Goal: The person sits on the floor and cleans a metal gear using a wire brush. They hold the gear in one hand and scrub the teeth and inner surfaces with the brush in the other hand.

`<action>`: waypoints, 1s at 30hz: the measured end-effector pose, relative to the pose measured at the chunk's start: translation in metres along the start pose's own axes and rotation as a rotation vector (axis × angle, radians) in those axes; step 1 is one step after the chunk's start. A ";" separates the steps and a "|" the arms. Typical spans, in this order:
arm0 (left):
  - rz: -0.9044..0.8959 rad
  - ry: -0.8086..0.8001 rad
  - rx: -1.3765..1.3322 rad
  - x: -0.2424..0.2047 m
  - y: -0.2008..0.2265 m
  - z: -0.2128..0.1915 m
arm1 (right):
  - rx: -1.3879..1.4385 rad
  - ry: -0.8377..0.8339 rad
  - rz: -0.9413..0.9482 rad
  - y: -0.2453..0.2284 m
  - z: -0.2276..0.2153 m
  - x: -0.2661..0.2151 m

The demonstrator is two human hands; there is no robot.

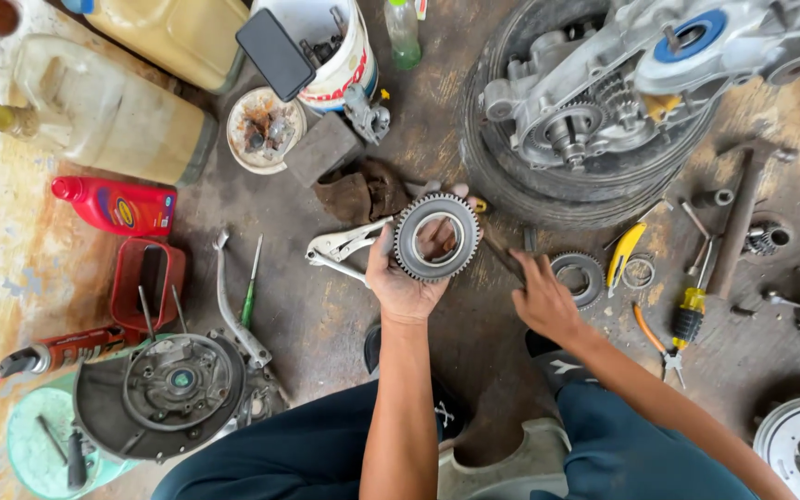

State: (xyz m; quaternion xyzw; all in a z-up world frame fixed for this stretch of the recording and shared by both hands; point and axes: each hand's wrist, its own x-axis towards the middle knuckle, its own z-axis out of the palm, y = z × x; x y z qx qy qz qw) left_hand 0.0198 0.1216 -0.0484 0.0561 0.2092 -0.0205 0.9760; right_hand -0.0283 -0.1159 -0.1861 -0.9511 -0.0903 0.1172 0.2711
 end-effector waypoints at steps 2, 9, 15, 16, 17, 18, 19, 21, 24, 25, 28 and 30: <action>-0.006 -0.097 0.008 -0.010 -0.005 0.033 | 0.175 0.069 -0.058 -0.013 -0.037 -0.019; -0.019 -0.197 0.079 -0.008 -0.024 0.036 | 0.077 0.062 -0.023 -0.055 -0.118 -0.044; 0.013 -0.191 0.125 -0.001 -0.021 0.027 | -0.445 -0.565 0.002 -0.020 -0.134 -0.038; 0.004 -0.190 0.124 -0.002 -0.021 0.025 | -0.444 -0.566 0.011 -0.029 -0.148 -0.034; 0.005 -0.190 0.124 -0.003 -0.020 0.024 | -0.160 -0.661 0.088 -0.038 -0.162 -0.029; 0.016 -0.195 0.123 -0.002 -0.017 0.023 | 0.124 -0.742 0.154 -0.049 -0.176 -0.021; 0.016 -0.197 0.122 -0.002 -0.016 0.024 | 0.122 -0.740 0.154 -0.044 -0.175 -0.017; 0.020 -0.223 0.129 -0.005 -0.012 0.026 | 0.240 -0.607 0.102 -0.036 -0.173 -0.010; 0.026 -0.218 0.089 -0.010 -0.011 0.026 | 0.314 -0.386 0.061 -0.016 -0.149 -0.013; 0.031 -0.213 0.087 -0.010 -0.008 0.026 | 0.313 -0.393 0.059 -0.025 -0.155 -0.010; 0.031 -0.244 0.118 -0.006 -0.005 0.022 | 0.224 -0.530 -0.022 -0.038 -0.168 -0.007; 0.063 -0.203 0.158 -0.002 0.000 0.014 | -0.095 -0.648 -0.051 -0.036 -0.163 0.003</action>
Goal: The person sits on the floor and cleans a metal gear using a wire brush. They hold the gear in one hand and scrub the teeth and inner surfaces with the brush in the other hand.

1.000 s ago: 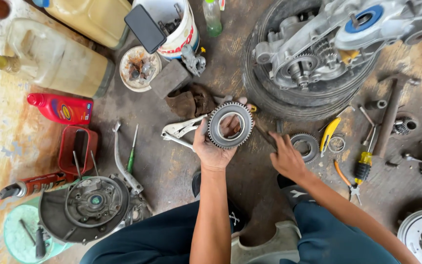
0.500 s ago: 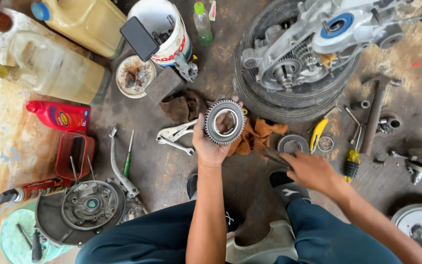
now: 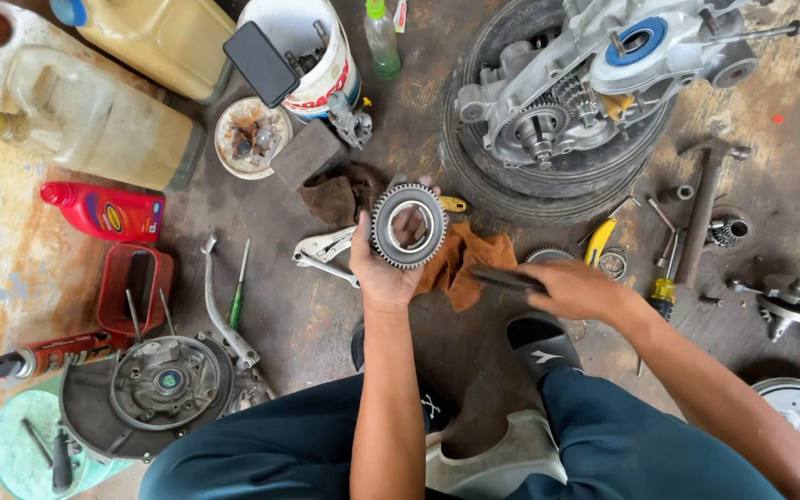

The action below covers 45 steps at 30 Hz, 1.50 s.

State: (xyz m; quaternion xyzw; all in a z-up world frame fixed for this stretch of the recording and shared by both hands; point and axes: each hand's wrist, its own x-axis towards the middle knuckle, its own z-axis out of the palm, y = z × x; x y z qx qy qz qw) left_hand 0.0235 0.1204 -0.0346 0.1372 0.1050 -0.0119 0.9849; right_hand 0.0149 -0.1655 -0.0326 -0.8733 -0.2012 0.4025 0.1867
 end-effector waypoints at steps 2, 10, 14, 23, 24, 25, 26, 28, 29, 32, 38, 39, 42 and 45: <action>0.010 0.039 -0.038 -0.003 0.003 -0.001 | 0.017 -0.009 0.000 -0.011 -0.025 -0.006; 0.047 -0.049 -0.077 -0.014 -0.005 0.020 | 0.258 0.075 -0.050 0.000 -0.035 0.009; 0.035 0.015 -0.116 -0.012 -0.013 0.029 | 0.364 0.639 -0.294 -0.007 -0.002 -0.004; -0.035 0.118 -0.132 -0.005 -0.049 0.019 | 0.157 0.928 -0.636 -0.080 -0.005 -0.040; -0.019 0.200 -0.124 0.001 -0.052 0.003 | 0.156 1.010 -0.640 -0.083 -0.002 -0.035; -0.016 0.194 -0.125 0.002 -0.047 0.021 | 0.152 1.013 -0.644 -0.087 -0.004 -0.030; 0.003 0.060 -0.049 -0.002 -0.043 0.038 | 0.197 1.027 -0.639 -0.090 -0.002 -0.028; 0.025 -0.075 0.029 -0.006 -0.038 0.057 | 0.242 1.042 -0.637 -0.092 0.002 -0.028; 0.008 0.077 -0.019 -0.006 -0.036 0.060 | 0.166 1.052 -0.631 -0.091 0.002 -0.029; 0.010 0.073 0.003 -0.002 -0.041 0.052 | 0.174 1.062 -0.616 -0.087 0.003 -0.022; 0.022 0.063 0.105 -0.002 -0.039 0.059 | 0.250 1.062 -0.616 -0.085 0.009 -0.022; 0.007 0.233 0.064 -0.001 -0.039 0.061 | 0.268 1.043 -0.627 -0.083 0.007 -0.021; -0.031 0.285 0.085 0.008 -0.037 0.027 | 0.297 1.081 -0.634 -0.099 0.000 -0.019; -0.008 0.323 -0.004 0.009 -0.025 0.038 | -0.001 1.041 -0.639 -0.085 -0.017 -0.038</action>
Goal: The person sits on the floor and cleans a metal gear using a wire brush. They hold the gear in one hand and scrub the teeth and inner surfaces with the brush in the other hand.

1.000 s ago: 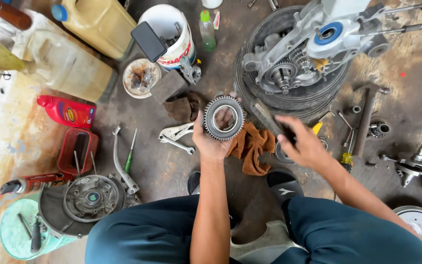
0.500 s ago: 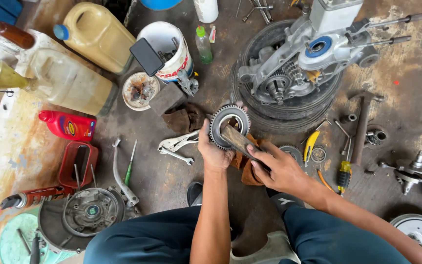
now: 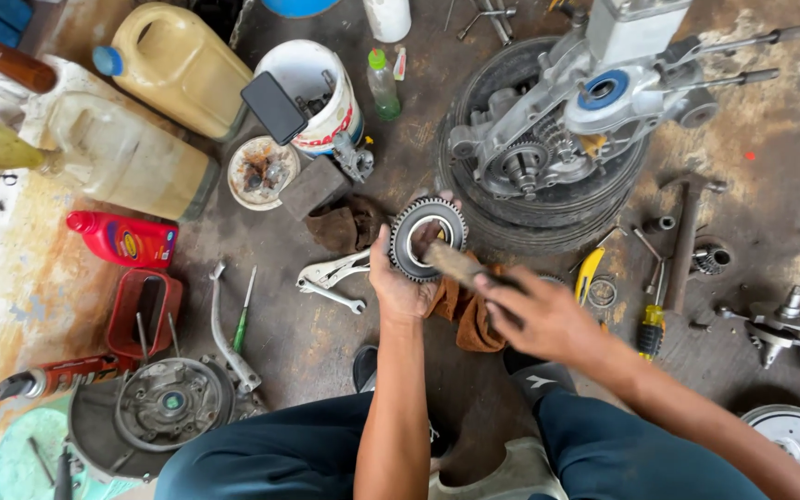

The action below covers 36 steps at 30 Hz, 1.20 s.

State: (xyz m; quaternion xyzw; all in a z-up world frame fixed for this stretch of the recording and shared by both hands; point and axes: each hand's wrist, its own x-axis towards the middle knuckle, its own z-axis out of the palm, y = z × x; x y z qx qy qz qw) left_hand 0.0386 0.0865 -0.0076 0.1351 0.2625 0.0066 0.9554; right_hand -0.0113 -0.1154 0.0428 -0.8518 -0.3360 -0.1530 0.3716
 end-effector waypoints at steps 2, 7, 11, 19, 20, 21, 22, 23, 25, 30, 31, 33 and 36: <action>0.009 -0.006 -0.039 -0.044 0.010 0.060 | 0.066 0.060 0.068 0.017 -0.006 -0.014; 0.015 -0.205 -0.113 -0.024 0.001 0.026 | 0.182 0.143 0.185 0.015 -0.010 -0.019; 0.045 -0.363 -0.058 -0.012 -0.005 0.003 | 0.225 0.127 0.220 0.014 0.000 -0.021; 0.273 -0.549 0.245 -0.005 -0.012 -0.003 | 0.137 -0.068 0.161 -0.007 -0.001 0.001; 0.318 -0.548 0.342 -0.005 -0.012 -0.002 | 0.219 -0.072 0.172 -0.013 0.000 0.004; 0.358 -0.545 0.440 -0.006 -0.013 -0.002 | 0.299 -0.074 0.188 -0.019 0.000 0.006; 0.356 -0.545 0.439 -0.005 -0.014 0.000 | 0.297 -0.075 0.190 -0.008 0.000 0.005; 0.362 -0.539 0.383 -0.007 -0.015 0.000 | 0.240 -0.108 0.177 0.001 0.001 0.002; 0.372 -0.536 0.326 -0.009 -0.014 -0.001 | 0.182 -0.140 0.161 0.005 0.002 0.001; 0.279 -0.516 0.268 -0.007 -0.012 -0.005 | 0.100 -0.151 0.046 0.018 -0.004 0.008; 0.280 -0.518 0.269 -0.009 -0.012 -0.006 | 0.100 -0.149 0.045 0.024 0.000 0.004; 0.256 -0.490 0.225 -0.008 -0.012 -0.003 | -0.071 -0.112 -0.070 0.038 0.004 0.000; 0.097 -0.365 0.066 0.015 -0.011 -0.045 | -0.113 -0.093 -0.167 0.051 0.011 -0.012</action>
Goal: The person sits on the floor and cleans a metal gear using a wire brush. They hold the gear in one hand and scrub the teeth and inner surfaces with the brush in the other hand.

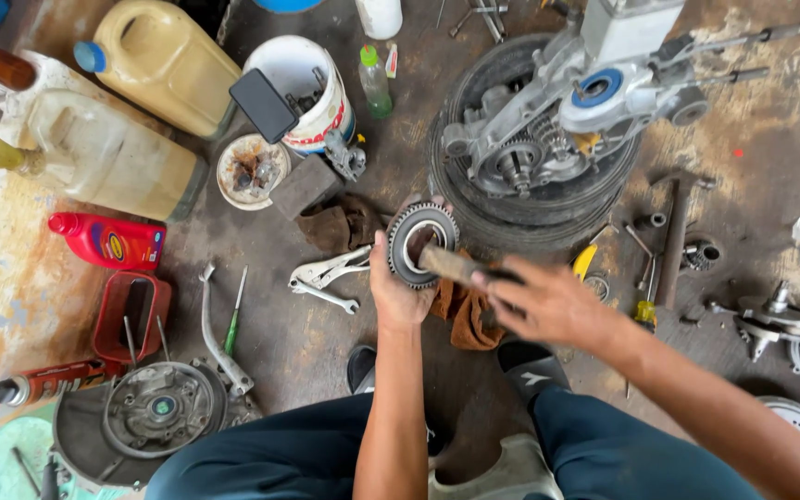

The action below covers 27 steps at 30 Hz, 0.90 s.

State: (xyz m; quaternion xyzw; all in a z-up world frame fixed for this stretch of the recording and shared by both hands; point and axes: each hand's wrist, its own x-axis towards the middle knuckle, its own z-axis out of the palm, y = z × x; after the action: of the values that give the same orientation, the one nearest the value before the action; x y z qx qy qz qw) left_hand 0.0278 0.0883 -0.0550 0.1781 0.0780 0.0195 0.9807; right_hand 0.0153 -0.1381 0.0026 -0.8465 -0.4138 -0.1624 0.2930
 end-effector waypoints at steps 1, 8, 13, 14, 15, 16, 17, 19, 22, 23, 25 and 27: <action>0.001 0.002 0.003 -0.005 0.005 0.026 | 0.003 0.001 0.000 -0.003 -0.014 0.014; -0.045 0.154 0.032 -0.016 0.023 0.095 | -0.146 -0.017 -0.022 -0.023 -0.032 0.026; -0.049 0.203 -0.086 -0.016 0.014 0.088 | -0.227 0.034 -0.017 -0.030 -0.035 0.031; -0.045 0.153 -0.048 -0.016 0.015 0.081 | -0.201 0.039 0.000 -0.035 -0.033 0.027; -0.035 0.103 -0.010 -0.017 0.018 0.073 | -0.172 0.044 0.012 -0.039 -0.030 0.023; -0.028 0.098 -0.011 -0.014 0.017 0.071 | -0.173 0.047 0.004 -0.032 -0.029 0.027; -0.023 0.071 0.016 -0.015 0.014 0.068 | -0.194 0.059 -0.004 -0.028 -0.028 0.028; -0.047 0.046 0.043 -0.015 0.007 0.037 | -0.224 0.067 0.015 -0.024 -0.024 0.024; -0.145 0.349 -0.079 -0.006 0.016 0.032 | 0.122 0.203 0.151 -0.001 -0.006 0.017; -0.141 0.383 -0.121 -0.015 0.025 0.079 | 0.253 0.245 0.207 0.011 0.006 0.002; -0.138 0.422 -0.161 -0.023 0.030 0.108 | 0.388 0.284 0.266 0.012 0.010 -0.008; -0.082 0.120 -0.166 -0.021 0.021 0.076 | 0.390 0.305 0.335 -0.007 -0.010 0.003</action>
State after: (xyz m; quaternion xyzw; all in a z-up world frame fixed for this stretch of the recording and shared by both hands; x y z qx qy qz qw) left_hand 0.0186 0.0800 0.0255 0.0912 0.1418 -0.0036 0.9857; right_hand 0.0109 -0.1395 0.0147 -0.7965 -0.2430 -0.1544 0.5317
